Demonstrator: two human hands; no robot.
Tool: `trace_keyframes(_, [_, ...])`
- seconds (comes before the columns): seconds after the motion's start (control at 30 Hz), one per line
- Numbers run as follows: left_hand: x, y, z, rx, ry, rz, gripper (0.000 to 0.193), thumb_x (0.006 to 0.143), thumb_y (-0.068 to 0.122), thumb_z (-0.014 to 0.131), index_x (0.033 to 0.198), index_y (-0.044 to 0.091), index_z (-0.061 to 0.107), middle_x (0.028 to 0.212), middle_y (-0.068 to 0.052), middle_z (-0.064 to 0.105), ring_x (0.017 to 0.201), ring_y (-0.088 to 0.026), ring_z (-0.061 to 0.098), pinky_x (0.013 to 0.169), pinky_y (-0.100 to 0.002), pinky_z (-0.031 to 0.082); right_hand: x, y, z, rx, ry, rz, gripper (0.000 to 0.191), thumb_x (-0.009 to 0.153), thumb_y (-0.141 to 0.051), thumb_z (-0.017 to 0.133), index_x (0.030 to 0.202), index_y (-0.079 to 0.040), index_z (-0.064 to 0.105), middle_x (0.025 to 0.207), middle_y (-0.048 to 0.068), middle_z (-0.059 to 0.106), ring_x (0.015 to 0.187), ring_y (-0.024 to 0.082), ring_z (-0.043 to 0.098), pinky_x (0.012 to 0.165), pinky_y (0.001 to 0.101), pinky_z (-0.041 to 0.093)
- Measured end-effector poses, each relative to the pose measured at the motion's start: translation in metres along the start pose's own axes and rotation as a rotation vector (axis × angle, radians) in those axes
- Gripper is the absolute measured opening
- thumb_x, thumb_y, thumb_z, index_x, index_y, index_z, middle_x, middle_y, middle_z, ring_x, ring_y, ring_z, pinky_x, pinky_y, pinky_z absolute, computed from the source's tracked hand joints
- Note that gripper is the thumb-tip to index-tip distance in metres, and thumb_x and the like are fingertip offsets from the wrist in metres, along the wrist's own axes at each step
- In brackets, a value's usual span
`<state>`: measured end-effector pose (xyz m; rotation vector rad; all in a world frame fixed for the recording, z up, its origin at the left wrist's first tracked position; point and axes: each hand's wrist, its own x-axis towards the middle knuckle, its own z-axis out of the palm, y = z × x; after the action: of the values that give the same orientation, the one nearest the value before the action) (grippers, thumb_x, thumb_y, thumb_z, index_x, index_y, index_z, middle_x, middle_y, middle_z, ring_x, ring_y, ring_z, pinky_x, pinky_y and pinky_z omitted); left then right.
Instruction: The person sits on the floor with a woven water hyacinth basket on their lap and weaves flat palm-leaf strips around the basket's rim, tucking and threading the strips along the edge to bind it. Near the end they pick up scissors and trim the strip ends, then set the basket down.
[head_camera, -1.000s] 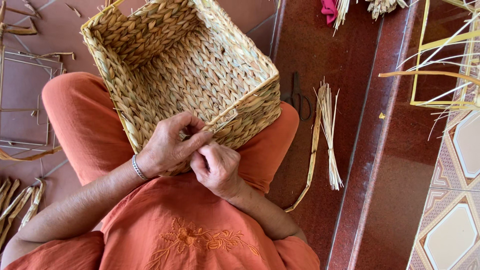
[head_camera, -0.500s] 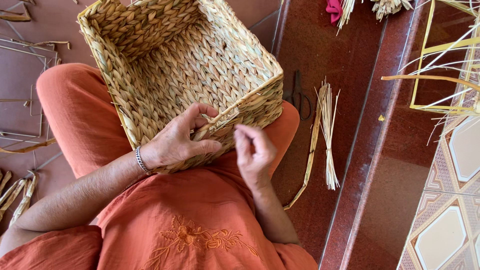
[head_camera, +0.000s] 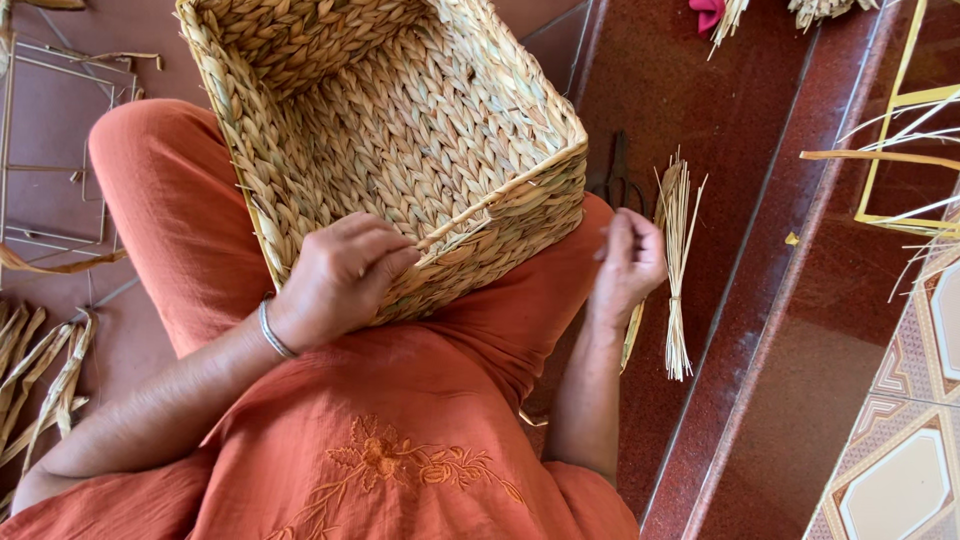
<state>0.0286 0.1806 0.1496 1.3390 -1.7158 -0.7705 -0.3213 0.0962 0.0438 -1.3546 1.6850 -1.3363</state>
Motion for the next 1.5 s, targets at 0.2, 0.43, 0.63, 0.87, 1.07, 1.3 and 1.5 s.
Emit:
trace_keyframes(0.2, [0.013,-0.044,-0.003,-0.667,-0.309,-0.697,0.019,0.084,0.020,0.078,0.100,0.009,0.079,0.091,0.001,0.079,0.080,-0.007,0.072,0.073,-0.025,0.062,0.032,0.094,-0.030,-0.258,0.090,0.131,0.004,0.099,-0.008,0.073,0.103,-0.006,0.073,0.090,0.008,0.074,0.071,0.011,0.064,0.058,0.0225,0.053])
trace_keyframes(0.43, [0.012,-0.033,-0.005,-0.502,-0.158,-0.545,0.022,0.085,0.022,0.082,0.095,0.007,0.070,0.093,-0.002,0.073,0.084,-0.012,0.070,0.075,-0.028,0.060,0.032,0.143,-0.024,-0.620,-0.049,-0.018,0.025,0.093,-0.008,0.074,0.117,-0.006,0.070,0.124,0.012,0.063,0.114,0.026,0.061,0.095,0.0375,0.055])
trace_keyframes(0.63, [0.000,0.005,-0.010,0.181,-0.026,0.038,0.011,0.092,0.008,0.076,0.099,0.001,0.070,0.096,-0.012,0.070,0.087,-0.029,0.065,0.077,-0.040,0.054,0.036,0.135,-0.011,-0.928,-0.072,-0.334,0.033,0.095,-0.009,0.058,0.127,-0.011,0.068,0.120,0.010,0.065,0.113,0.034,0.060,0.096,0.0422,0.051])
trace_keyframes(0.87, [0.002,0.011,-0.003,0.169,-0.001,-0.087,0.013,0.090,0.007,0.075,0.098,0.000,0.069,0.096,-0.013,0.069,0.089,-0.030,0.065,0.079,-0.039,0.052,0.051,0.115,0.006,-1.102,-0.102,-0.282,0.036,0.091,-0.014,0.063,0.127,-0.009,0.064,0.107,0.016,0.064,0.104,0.037,0.061,0.084,0.0474,0.055])
trace_keyframes(1.07, [0.001,-0.018,-0.006,-0.214,-0.162,-0.390,0.016,0.091,0.012,0.069,0.103,0.004,0.075,0.097,-0.002,0.071,0.087,-0.014,0.064,0.076,-0.027,0.054,0.073,0.116,0.010,-1.158,-0.270,-0.021,0.026,0.103,-0.019,0.058,0.126,-0.008,0.061,0.117,0.019,0.066,0.112,0.038,0.064,0.093,0.0494,0.056])
trace_keyframes(1.3, [0.007,-0.037,-0.005,-0.879,-0.385,-1.033,0.030,0.098,0.026,0.062,0.105,-0.001,0.075,0.086,-0.004,0.069,0.078,-0.013,0.059,0.068,-0.026,0.051,0.052,0.109,-0.012,-0.758,-0.273,0.284,0.044,0.094,-0.022,0.061,0.134,-0.007,0.054,0.132,0.023,0.061,0.114,0.042,0.061,0.096,0.0546,0.047])
trace_keyframes(1.5, [0.011,-0.023,-0.003,-0.673,-0.433,-0.890,0.031,0.095,0.031,0.062,0.105,0.004,0.073,0.088,0.001,0.072,0.083,-0.007,0.063,0.074,-0.026,0.053,0.032,0.094,-0.036,-0.762,-0.078,0.328,0.059,0.087,-0.029,0.081,0.135,-0.012,0.051,0.117,0.016,0.070,0.101,0.034,0.068,0.087,0.0501,0.054])
